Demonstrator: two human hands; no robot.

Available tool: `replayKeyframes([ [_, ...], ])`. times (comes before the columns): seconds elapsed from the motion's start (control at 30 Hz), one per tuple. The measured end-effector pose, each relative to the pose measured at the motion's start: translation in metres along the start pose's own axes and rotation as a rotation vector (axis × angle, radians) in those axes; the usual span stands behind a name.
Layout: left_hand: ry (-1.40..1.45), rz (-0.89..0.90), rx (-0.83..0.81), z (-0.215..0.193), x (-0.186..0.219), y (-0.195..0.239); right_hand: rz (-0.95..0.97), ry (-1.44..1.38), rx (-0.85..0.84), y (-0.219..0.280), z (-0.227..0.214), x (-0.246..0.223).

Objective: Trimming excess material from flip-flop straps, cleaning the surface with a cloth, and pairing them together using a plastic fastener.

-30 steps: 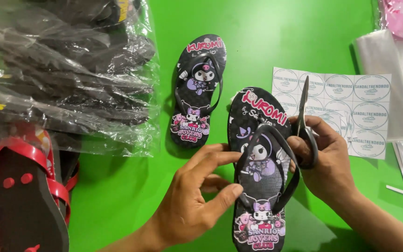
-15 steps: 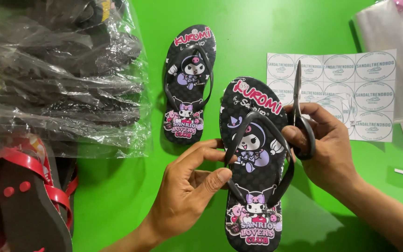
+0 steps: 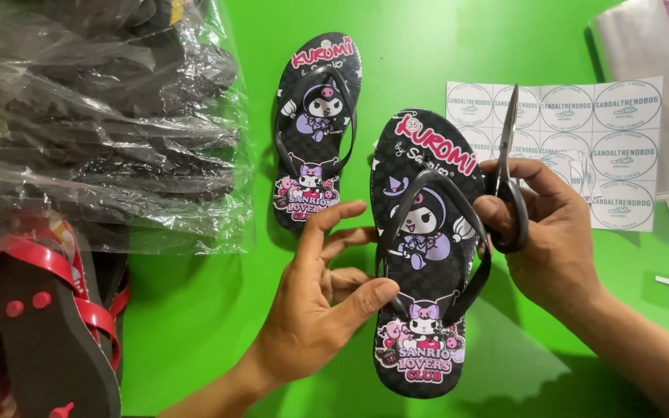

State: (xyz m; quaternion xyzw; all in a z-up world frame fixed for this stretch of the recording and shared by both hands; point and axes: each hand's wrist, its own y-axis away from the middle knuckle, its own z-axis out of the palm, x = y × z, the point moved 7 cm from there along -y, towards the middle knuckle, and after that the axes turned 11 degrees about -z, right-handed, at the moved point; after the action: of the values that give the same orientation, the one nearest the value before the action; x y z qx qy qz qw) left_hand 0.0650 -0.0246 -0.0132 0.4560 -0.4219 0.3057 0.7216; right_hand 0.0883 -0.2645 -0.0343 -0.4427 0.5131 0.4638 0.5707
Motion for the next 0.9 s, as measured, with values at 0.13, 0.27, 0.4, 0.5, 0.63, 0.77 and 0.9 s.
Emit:
replayKeyframes([
  [0.13,-0.101,-0.018,0.049,-0.002,-0.003,-0.004,-0.045,0.065,-0.100,-0.003,-0.006,-0.020],
  [0.27,-0.169,-0.105,0.122,-0.012,-0.005,-0.006,0.063,0.449,-0.250,0.000,-0.032,-0.032],
  [0.4,-0.120,-0.049,0.126,-0.014,-0.004,-0.010,0.109,1.198,-0.529,0.015,-0.072,-0.019],
  [0.5,-0.089,-0.016,0.154,-0.017,-0.003,-0.011,0.122,1.526,-0.691,0.034,-0.134,0.035],
  [0.63,-0.142,0.038,0.152,-0.018,-0.002,-0.010,0.116,1.526,-0.852,0.051,-0.198,0.085],
  [0.77,-0.207,0.191,0.110,-0.015,0.004,-0.007,-0.184,1.579,-0.894,0.051,-0.200,0.082],
  [0.9,-0.219,0.201,0.161,-0.020,0.004,-0.005,-0.204,1.632,-0.943,0.047,-0.213,0.090],
])
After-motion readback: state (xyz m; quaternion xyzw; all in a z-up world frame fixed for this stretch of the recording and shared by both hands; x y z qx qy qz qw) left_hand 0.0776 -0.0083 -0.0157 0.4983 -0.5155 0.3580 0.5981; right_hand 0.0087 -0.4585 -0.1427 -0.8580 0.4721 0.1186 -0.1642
